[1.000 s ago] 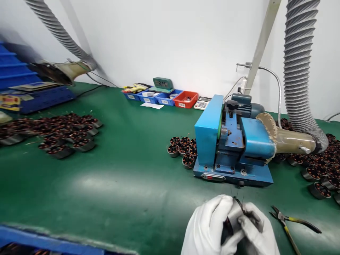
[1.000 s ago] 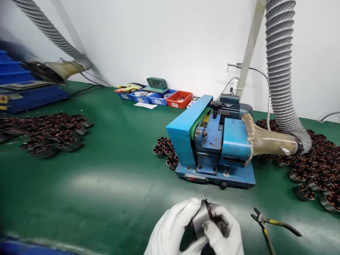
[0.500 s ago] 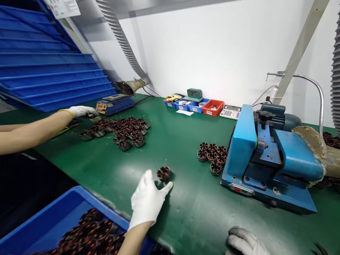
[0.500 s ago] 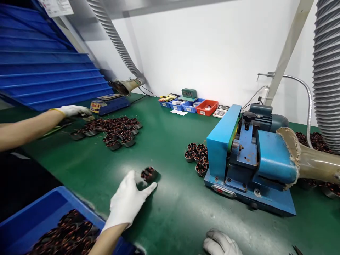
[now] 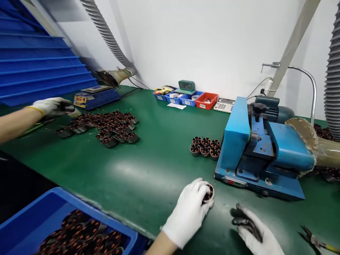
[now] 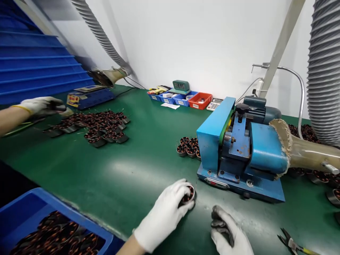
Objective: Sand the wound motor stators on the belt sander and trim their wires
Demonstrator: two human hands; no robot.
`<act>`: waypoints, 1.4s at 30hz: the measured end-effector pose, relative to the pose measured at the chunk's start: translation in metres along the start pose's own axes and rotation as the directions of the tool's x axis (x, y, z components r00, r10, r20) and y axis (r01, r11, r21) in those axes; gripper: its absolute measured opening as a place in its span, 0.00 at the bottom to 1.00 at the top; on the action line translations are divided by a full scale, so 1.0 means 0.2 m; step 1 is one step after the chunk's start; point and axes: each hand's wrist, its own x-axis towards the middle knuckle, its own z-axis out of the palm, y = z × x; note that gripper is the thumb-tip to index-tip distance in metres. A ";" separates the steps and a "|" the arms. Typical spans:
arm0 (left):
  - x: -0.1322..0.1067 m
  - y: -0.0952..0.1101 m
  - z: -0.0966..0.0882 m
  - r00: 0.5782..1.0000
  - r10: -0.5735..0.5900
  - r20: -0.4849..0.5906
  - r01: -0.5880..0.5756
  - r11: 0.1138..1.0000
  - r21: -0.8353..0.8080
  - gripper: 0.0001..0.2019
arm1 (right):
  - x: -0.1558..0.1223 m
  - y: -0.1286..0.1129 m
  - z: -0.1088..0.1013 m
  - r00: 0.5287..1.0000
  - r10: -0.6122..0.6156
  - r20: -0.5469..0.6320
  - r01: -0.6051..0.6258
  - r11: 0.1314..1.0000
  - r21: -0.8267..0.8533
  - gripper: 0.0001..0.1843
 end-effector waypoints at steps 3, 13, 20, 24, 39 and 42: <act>-0.16 0.11 0.09 0.998 0.014 -0.061 -0.024 0.988 -0.151 0.24 | 0.06 -0.13 -0.06 0.977 -0.013 0.213 0.052 0.983 -0.174 0.25; -0.09 0.28 0.12 0.990 0.114 -0.085 -0.136 0.936 -0.324 0.23 | 0.13 -0.21 -0.12 0.983 -0.082 0.167 0.132 0.938 -0.320 0.10; -0.14 0.29 0.18 0.994 0.070 -0.089 -0.100 0.914 -0.392 0.24 | 0.13 -0.13 -0.30 0.980 0.008 -0.200 -0.039 0.988 -0.152 0.13; -0.10 0.38 0.21 0.998 -0.009 -0.069 -0.036 0.782 -0.622 0.29 | 0.05 -0.17 -0.16 0.999 0.049 -0.017 -0.045 0.980 0.195 0.13; 0.12 0.66 0.13 0.985 -0.120 -0.123 -0.064 0.410 -0.910 0.17 | 0.10 -0.32 -0.32 0.963 -0.020 -0.270 0.173 0.814 0.554 0.15; 0.21 0.74 0.22 0.963 -0.192 -0.189 -0.101 0.391 -0.915 0.16 | 0.11 -0.31 -0.24 0.904 -0.033 -0.426 0.171 0.942 0.289 0.27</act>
